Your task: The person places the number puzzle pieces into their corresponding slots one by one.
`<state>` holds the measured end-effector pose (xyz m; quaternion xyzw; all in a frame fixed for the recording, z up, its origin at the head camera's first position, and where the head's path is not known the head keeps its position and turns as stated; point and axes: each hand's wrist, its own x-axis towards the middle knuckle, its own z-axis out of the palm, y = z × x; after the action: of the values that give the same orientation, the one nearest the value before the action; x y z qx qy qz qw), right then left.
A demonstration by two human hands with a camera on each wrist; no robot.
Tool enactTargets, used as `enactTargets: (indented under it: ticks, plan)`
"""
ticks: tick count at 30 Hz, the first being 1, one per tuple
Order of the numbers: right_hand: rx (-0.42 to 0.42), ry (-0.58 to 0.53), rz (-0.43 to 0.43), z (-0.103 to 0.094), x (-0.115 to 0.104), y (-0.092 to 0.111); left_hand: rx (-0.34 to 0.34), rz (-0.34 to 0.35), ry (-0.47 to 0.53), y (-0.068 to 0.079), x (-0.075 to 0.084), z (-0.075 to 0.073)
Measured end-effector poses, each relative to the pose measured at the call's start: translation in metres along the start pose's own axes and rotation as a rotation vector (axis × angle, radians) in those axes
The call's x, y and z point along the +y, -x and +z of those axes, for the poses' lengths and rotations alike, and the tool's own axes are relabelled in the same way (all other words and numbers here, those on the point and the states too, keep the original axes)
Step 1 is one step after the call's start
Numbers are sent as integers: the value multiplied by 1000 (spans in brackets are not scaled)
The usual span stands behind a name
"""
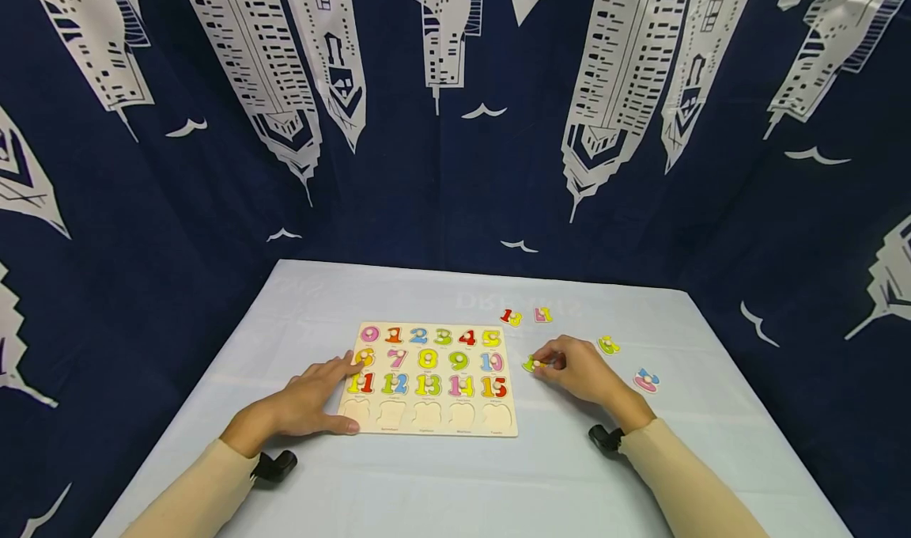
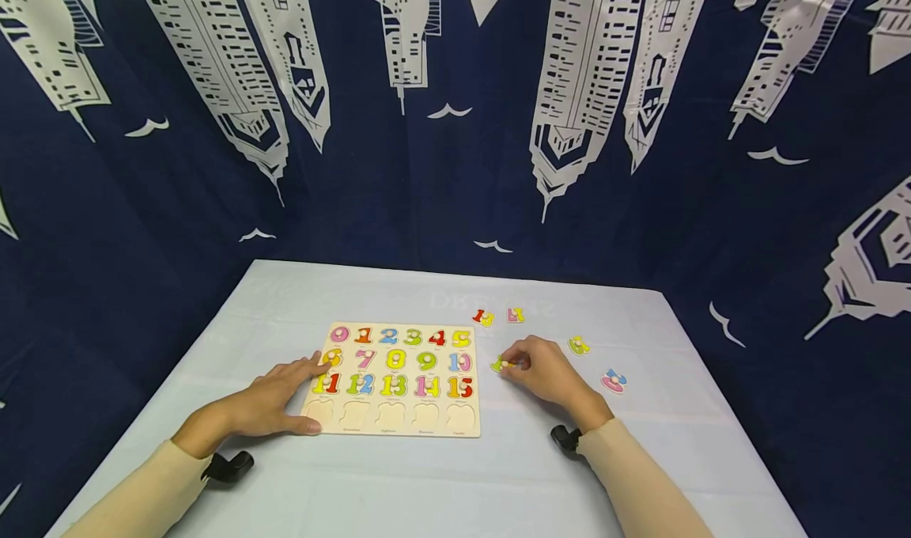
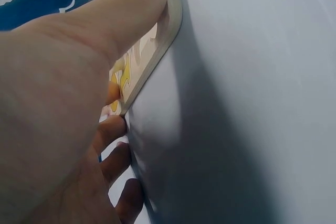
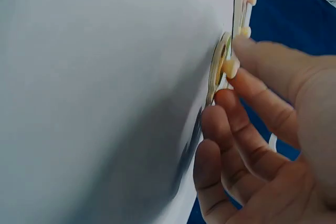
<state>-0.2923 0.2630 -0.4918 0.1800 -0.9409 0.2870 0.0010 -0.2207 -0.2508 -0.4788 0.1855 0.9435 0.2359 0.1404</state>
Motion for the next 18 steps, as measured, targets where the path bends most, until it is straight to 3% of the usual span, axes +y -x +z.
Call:
enactTargets:
  ticks: [13, 18]
  plan:
    - [62, -13, 53, 4, -11, -1, 41, 36, -40, -1, -5, 7]
    - [105, -25, -1, 6, -29, -1, 55, 45, -47, 0, -9, 7]
